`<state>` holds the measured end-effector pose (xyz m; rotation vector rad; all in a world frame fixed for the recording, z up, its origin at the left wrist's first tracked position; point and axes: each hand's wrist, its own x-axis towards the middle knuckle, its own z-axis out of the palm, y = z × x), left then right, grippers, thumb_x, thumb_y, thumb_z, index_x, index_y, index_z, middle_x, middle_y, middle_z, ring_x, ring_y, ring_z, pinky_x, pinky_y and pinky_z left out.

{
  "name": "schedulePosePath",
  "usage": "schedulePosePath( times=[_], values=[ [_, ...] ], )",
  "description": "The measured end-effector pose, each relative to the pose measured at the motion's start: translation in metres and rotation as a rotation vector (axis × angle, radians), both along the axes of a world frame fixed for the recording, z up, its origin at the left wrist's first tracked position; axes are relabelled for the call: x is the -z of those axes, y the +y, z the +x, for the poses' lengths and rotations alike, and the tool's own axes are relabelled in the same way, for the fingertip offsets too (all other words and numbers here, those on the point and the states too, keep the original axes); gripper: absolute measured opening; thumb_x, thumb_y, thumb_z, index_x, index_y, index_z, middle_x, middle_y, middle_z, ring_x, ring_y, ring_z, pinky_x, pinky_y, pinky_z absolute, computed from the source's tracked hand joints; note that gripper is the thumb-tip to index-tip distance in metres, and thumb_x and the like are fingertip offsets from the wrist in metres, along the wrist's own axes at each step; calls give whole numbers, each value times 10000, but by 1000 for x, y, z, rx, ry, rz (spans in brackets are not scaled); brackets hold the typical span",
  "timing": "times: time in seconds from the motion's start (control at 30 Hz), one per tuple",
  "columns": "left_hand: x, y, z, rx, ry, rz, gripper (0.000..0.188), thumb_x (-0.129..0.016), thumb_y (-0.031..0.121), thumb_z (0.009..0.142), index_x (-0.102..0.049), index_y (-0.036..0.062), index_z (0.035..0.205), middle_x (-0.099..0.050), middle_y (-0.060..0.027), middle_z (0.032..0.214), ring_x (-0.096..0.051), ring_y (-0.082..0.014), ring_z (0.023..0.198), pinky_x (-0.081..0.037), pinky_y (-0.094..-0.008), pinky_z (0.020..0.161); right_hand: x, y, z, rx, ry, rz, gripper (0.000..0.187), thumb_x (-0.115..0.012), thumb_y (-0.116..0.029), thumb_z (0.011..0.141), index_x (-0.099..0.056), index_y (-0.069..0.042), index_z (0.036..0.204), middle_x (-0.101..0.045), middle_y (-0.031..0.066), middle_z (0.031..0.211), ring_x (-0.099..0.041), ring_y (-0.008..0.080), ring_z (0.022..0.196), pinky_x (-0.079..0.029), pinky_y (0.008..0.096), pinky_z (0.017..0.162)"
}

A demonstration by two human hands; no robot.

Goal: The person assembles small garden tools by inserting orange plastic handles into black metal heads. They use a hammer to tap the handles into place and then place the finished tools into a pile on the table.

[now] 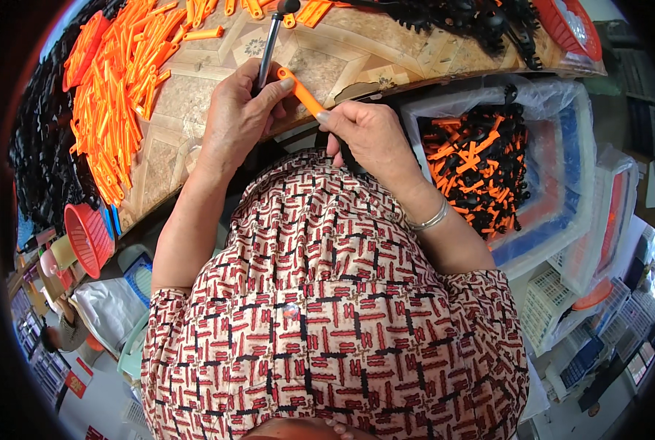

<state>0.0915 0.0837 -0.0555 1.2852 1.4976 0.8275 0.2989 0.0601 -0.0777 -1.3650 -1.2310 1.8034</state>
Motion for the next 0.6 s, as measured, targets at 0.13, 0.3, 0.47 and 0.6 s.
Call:
schedulePosePath(
  times=[0.13, 0.3, 0.47, 0.6],
  values=[
    [-5, 0, 4, 45, 114, 68, 289, -722, 215, 980, -663, -2, 1163, -676, -20, 818, -604, -60, 677, -477, -206, 571, -4, 4, 1, 8, -69, -13, 355, -643, -263, 1027, -699, 32, 837, -668, 61, 616, -628, 108, 494, -483, 249, 475],
    [-24, -17, -19, -12, 51, 115, 409, -689, 176, 998, -610, -7, 1355, -676, -54, 914, -607, -76, 723, -485, -212, 587, -9, 6, 1, -1, -142, 11, 377, -645, -274, 1024, -694, 29, 805, -661, 58, 595, -620, 110, 474, -474, 253, 462],
    [-32, -58, -29, 31, 217, 596, 420, -644, 49, 988, -629, 113, 1402, -627, -63, 759, -604, -141, 625, -503, -301, 575, -9, 4, 1, 11, -118, -15, 364, -646, -263, 1021, -688, 35, 817, -659, 57, 596, -619, 109, 477, -473, 256, 460],
    [-34, -75, -36, 201, 653, 320, 431, -640, -36, 966, -638, 77, 1381, -676, -99, 1094, -677, -196, 912, -545, -346, 780, -6, 3, 1, 28, -89, -25, 347, -644, -249, 1022, -689, 40, 835, -656, 57, 600, -618, 109, 481, -479, 262, 462]
  ],
)
